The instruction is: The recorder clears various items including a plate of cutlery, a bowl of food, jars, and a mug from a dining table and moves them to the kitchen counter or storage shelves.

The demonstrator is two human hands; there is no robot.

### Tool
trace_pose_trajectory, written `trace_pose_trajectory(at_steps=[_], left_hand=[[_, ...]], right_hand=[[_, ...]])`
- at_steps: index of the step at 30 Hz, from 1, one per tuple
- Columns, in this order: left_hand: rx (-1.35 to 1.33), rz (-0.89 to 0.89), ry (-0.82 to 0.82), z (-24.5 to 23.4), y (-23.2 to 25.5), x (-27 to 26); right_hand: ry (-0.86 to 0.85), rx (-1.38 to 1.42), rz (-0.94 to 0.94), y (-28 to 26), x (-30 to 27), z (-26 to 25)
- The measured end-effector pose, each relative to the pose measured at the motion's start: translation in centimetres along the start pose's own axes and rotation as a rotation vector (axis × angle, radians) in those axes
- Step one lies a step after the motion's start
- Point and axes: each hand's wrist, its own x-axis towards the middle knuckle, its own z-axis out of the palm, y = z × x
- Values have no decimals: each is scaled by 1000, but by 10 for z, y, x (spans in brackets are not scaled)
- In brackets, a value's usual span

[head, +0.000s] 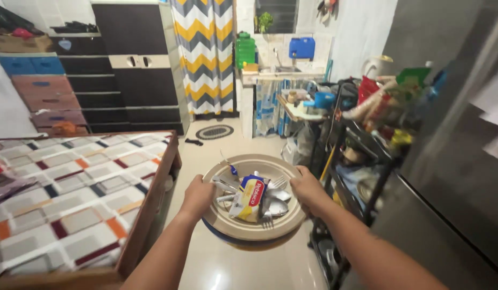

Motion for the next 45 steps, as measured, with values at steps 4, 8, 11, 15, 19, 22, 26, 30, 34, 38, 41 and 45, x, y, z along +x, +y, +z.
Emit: trace_pose_trajectory(at_steps=[4,8,11,15,19,22,26,30,34,38,41,45], left_hand=[[-60,6,22,54,10,89],[-26,9,57,113,0,190],[2,-28,59,132,8,239],[22,-32,56,146,23,309],[-20,-38,25,165,9,382],[-53,-8,5,178,-5,460],[-17,-15,-21,191,-17,562],[-8,-15,-44,204,-19,650],[-3,10,-62,239,-23,738],[-23,61,-44,285,-25,822],[-30,46,-44,314,-14,880],[-48,19,-86,364,-8,969]], right_hand=[[-23,32,-76,24,130,-4],[54,-192,-293,74,292,-5],[-4,-144,-260,46,324,5],[-76,30,-149,28,392,20],[-89,18,-41,1,438,48],[-69,56,-53,-5,499,81],[-41,16,80,-29,577,118],[-35,72,34,-33,662,147],[4,34,6,-25,750,163],[47,7,-44,-21,840,168],[39,16,-47,-19,914,169],[63,-47,-36,-7,1016,169]])
